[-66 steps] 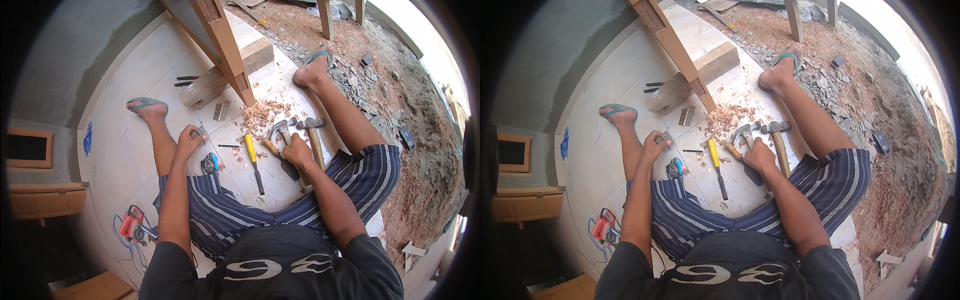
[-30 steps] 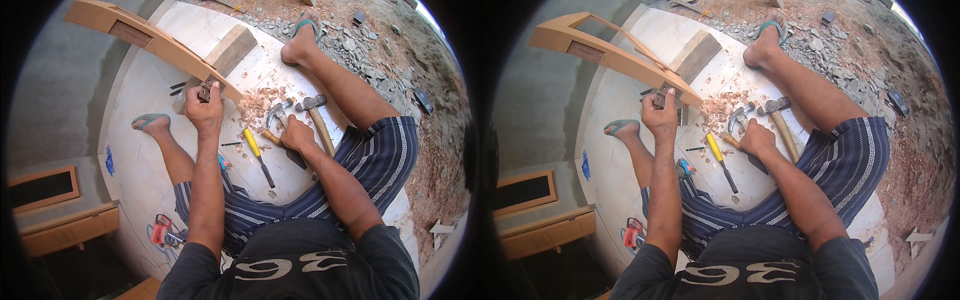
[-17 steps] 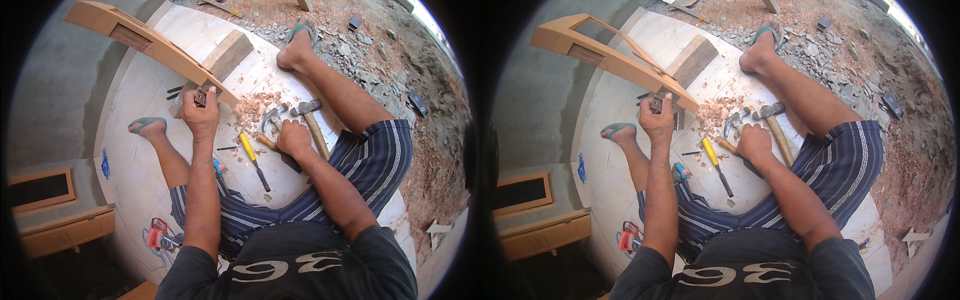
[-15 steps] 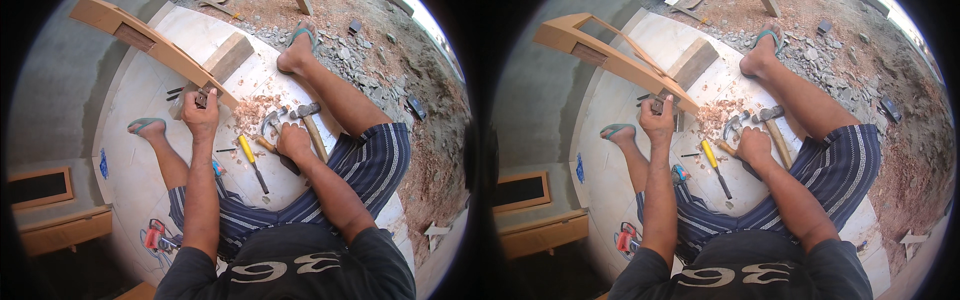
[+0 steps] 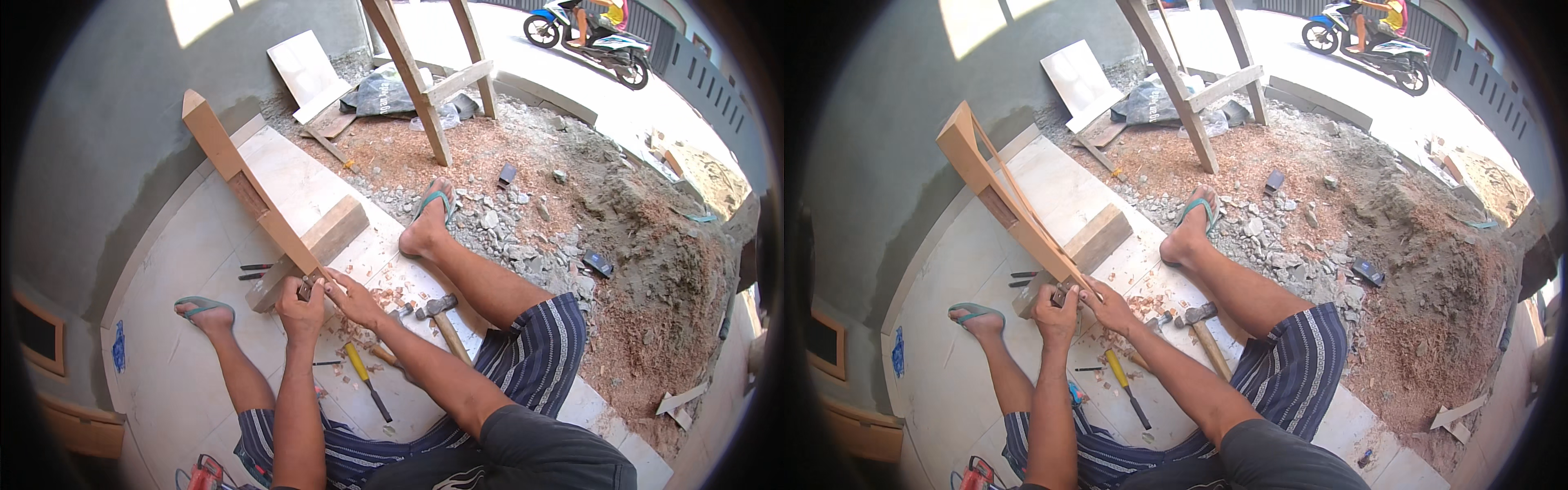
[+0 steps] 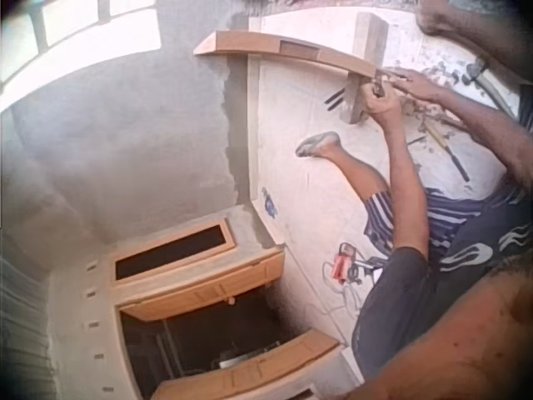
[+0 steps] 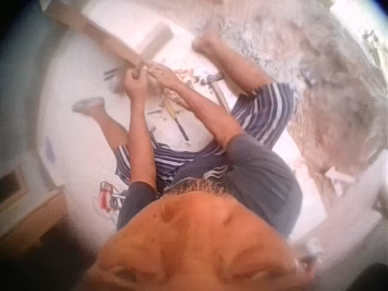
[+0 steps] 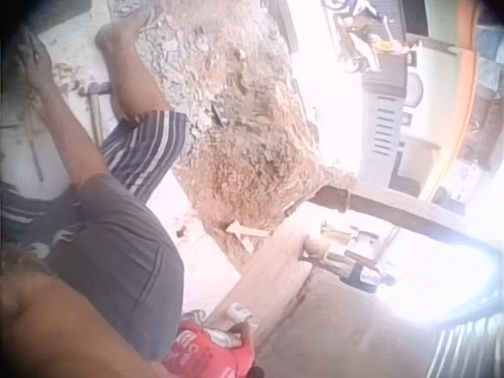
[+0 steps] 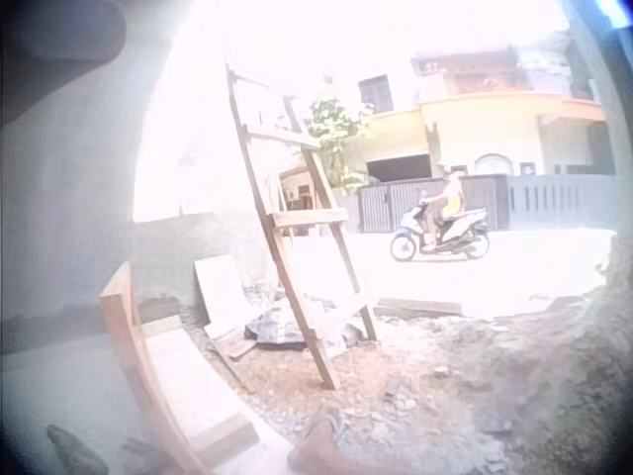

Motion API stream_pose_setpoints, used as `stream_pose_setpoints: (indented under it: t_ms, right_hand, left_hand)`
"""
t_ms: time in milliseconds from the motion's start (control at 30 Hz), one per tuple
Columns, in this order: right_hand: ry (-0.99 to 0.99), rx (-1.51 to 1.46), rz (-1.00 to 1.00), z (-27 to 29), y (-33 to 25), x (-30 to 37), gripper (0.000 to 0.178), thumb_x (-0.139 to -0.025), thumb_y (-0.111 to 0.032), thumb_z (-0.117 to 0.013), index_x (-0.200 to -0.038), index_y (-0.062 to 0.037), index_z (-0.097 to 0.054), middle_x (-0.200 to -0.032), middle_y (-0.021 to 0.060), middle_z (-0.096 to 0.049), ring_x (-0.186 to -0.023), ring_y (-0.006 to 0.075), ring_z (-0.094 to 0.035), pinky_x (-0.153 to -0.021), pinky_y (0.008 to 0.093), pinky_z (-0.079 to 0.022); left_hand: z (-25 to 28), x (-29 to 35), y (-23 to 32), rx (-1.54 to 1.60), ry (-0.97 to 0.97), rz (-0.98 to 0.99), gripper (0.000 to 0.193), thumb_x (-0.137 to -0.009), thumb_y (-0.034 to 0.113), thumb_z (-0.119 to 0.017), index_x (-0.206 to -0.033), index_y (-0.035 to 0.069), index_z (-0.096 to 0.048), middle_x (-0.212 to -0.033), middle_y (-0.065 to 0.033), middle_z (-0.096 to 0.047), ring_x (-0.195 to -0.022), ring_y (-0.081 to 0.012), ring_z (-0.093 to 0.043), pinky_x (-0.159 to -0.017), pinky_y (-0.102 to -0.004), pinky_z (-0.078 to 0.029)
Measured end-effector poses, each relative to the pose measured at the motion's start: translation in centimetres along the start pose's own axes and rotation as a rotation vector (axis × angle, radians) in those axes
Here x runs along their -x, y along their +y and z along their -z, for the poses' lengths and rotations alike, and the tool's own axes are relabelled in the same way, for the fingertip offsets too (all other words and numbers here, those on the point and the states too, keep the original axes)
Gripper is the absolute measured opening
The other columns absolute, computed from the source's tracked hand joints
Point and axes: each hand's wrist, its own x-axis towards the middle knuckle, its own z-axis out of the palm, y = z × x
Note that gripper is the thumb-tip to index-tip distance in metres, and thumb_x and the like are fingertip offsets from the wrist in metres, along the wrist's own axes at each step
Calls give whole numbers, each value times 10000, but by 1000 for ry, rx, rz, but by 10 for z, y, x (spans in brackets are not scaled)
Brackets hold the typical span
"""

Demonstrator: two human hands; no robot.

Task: The person sits on the floor and uses a chisel and hammer to carve a wooden frame. They repeatedly position the chisel and strike it to remove wood shavings, occasionally adjusting the frame and clearing debris.

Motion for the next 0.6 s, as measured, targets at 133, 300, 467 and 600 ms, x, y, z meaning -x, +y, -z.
stream_pose_setpoints:
  t_ms: [133,300,467,600]
  right_hand:
    - [19,-67,52,-28,9,0,547,-1094,-305,-571,-1559,-32,-482,-1548,185,-545,-1443,266,-501,-1205,361,-368]
    - [36,-41,90,-28,9,1,534,-1074,-249,-590,-1547,-21,-490,-1533,216,-548,-1412,295,-539,-1177,366,-406]
    - [64,74,174,-25,4,1,516,-1069,-202,-577,-1533,5,-491,-1504,230,-575,-1406,317,-552,-1169,373,-419]
    - [42,8,64,-25,-1,4,504,-1073,-165,-546,-1554,-25,-480,-1458,192,-627,-1339,247,-599,-1126,343,-449]
  left_hand:
    - [21,2,7,8,18,33,342,-853,173,-848,-763,31,-550,-613,-70,-569,-540,-185,-517,-546,-384,-444]
    - [20,2,11,3,22,2,324,-853,160,-846,-770,26,-562,-669,-88,-600,-563,-193,-537,-569,-392,-461]
    - [14,3,-1,66,34,26,303,-846,143,-845,-779,24,-575,-676,-72,-598,-581,-160,-544,-574,-358,-472]
    - [16,3,6,56,41,31,291,-831,127,-834,-780,25,-566,-650,-105,-605,-554,-234,-573,-558,-404,-466]
